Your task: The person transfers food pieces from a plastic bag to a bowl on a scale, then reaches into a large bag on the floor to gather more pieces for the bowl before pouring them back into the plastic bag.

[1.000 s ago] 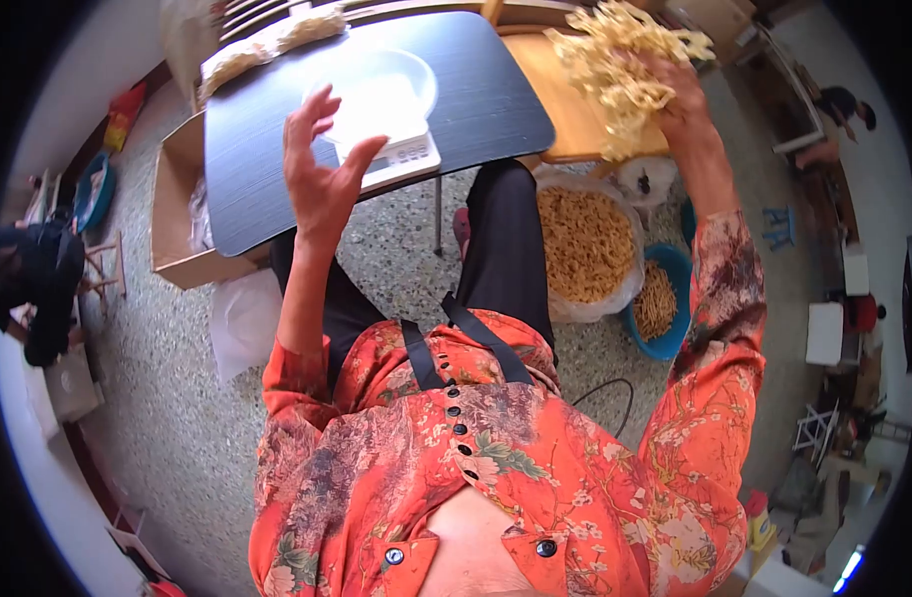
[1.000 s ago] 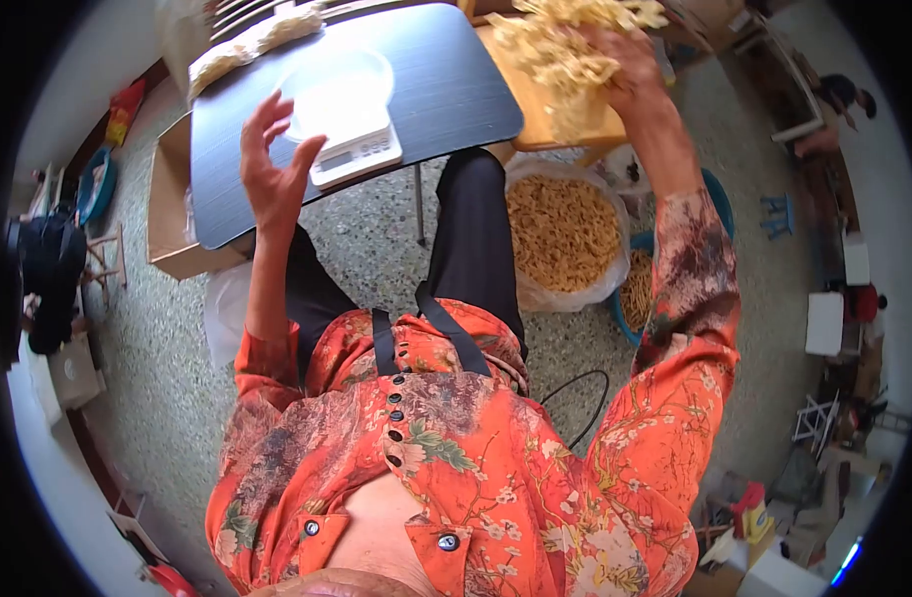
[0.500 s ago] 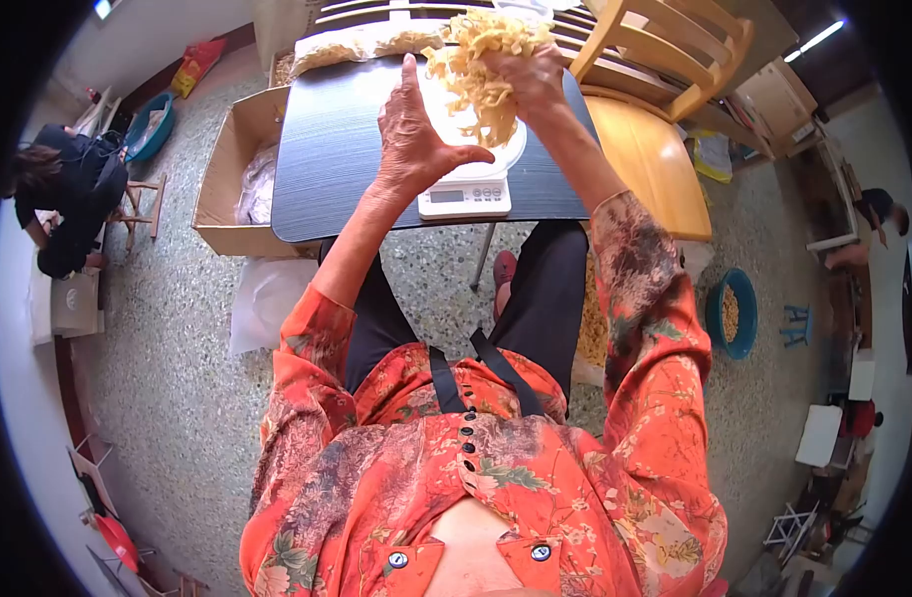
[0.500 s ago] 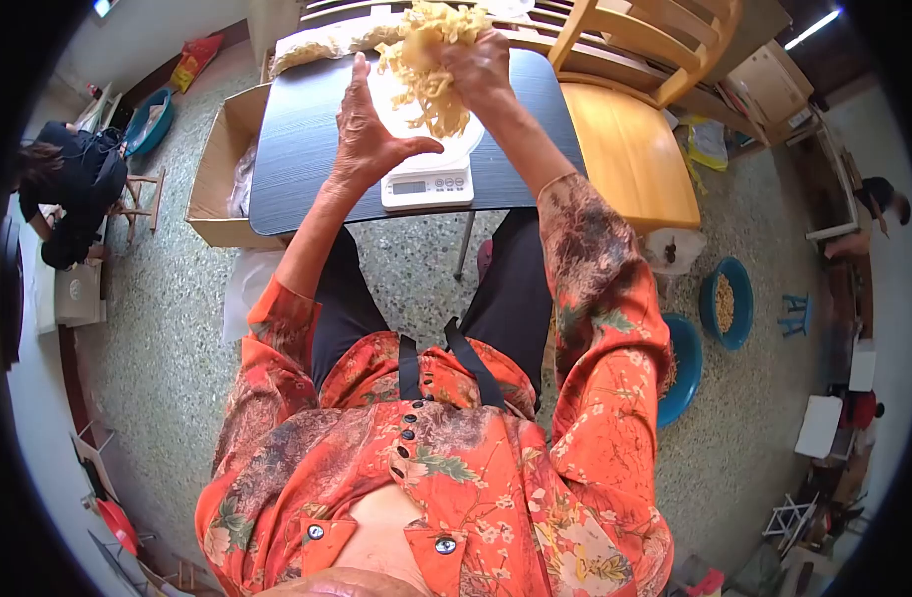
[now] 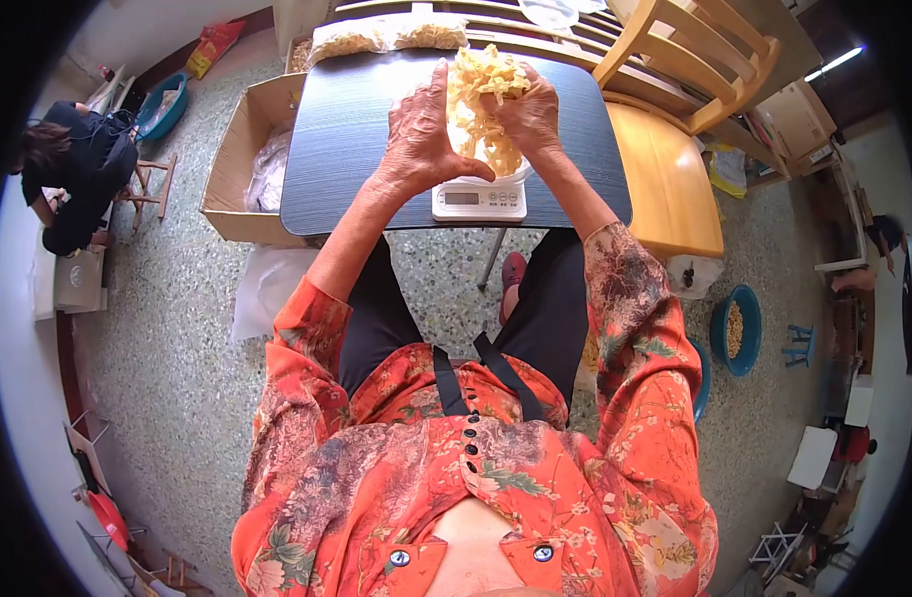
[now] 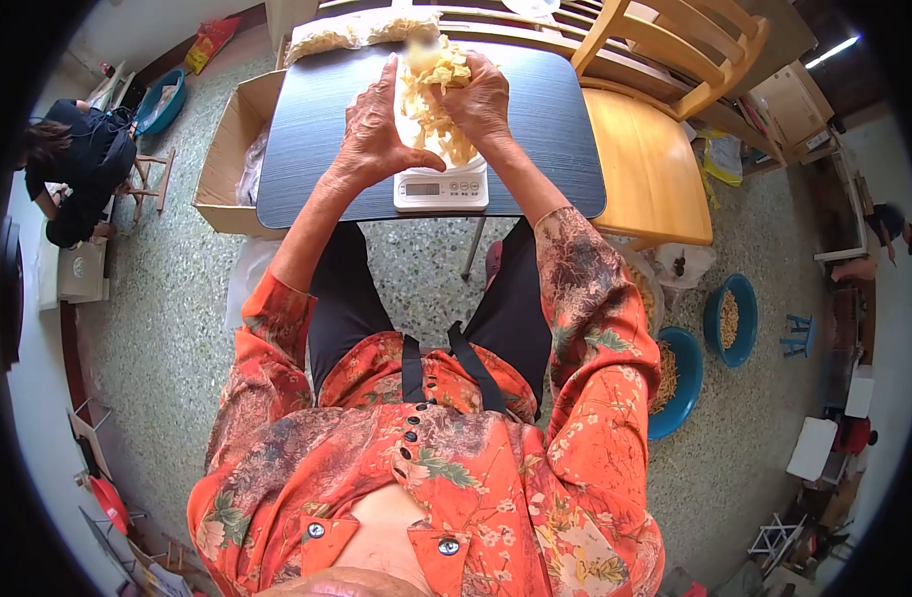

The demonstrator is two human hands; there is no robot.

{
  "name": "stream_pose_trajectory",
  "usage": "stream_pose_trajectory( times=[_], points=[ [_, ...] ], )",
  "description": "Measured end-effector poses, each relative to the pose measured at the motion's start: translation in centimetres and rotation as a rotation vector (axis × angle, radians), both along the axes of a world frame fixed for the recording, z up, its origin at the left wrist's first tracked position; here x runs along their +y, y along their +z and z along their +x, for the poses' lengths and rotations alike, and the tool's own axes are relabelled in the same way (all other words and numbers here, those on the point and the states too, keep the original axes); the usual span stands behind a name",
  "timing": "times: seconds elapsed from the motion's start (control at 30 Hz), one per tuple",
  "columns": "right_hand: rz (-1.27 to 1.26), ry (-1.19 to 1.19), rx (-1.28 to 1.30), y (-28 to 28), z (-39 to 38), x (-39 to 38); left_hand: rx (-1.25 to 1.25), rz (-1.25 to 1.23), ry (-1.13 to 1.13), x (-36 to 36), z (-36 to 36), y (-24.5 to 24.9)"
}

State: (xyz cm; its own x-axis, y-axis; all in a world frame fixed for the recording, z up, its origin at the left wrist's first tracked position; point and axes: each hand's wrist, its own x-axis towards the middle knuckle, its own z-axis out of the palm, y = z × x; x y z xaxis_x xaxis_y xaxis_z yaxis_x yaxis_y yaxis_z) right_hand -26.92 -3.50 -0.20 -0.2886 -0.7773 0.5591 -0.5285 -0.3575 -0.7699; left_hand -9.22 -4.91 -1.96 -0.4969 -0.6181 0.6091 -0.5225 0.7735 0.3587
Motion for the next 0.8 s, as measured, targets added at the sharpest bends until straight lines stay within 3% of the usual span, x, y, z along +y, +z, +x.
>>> stream_pose_trajectory(
  times=[0.13,0.2,0.23,0.37,0.43,0.63,0.8],
  points=[
    [0.117,0.070,0.045,0.3,0.0,0.3,0.021,0.043,-0.050,-0.5,0.1,0.7],
    [0.083,0.072,0.268,0.4,0.0,0.6,0.009,0.089,-0.062,-0.8,0.2,1.0],
    [0.187,0.120,0.167,0.8,0.1,0.9,0.009,0.089,-0.062,-1.0,0.2,0.9],
    [0.228,0.176,0.249,1.2,-0.7,0.8,-0.002,0.095,-0.123,-1.7,0.1,0.6],
    [0.428,0.206,0.363,2.0,-1.2,0.9,0.000,0.122,-0.144,-2.1,0.1,0.5],
    [0.421,0.441,0.412,3.1,-3.2,0.0,-0.098,0.138,-0.118,-2.6,0.2,-0.3],
    [0.384,0.472,0.463,5.2,-4.6,0.5,-0.058,0.193,-0.128,-2.2,0.5,-0.2]
  ],
)
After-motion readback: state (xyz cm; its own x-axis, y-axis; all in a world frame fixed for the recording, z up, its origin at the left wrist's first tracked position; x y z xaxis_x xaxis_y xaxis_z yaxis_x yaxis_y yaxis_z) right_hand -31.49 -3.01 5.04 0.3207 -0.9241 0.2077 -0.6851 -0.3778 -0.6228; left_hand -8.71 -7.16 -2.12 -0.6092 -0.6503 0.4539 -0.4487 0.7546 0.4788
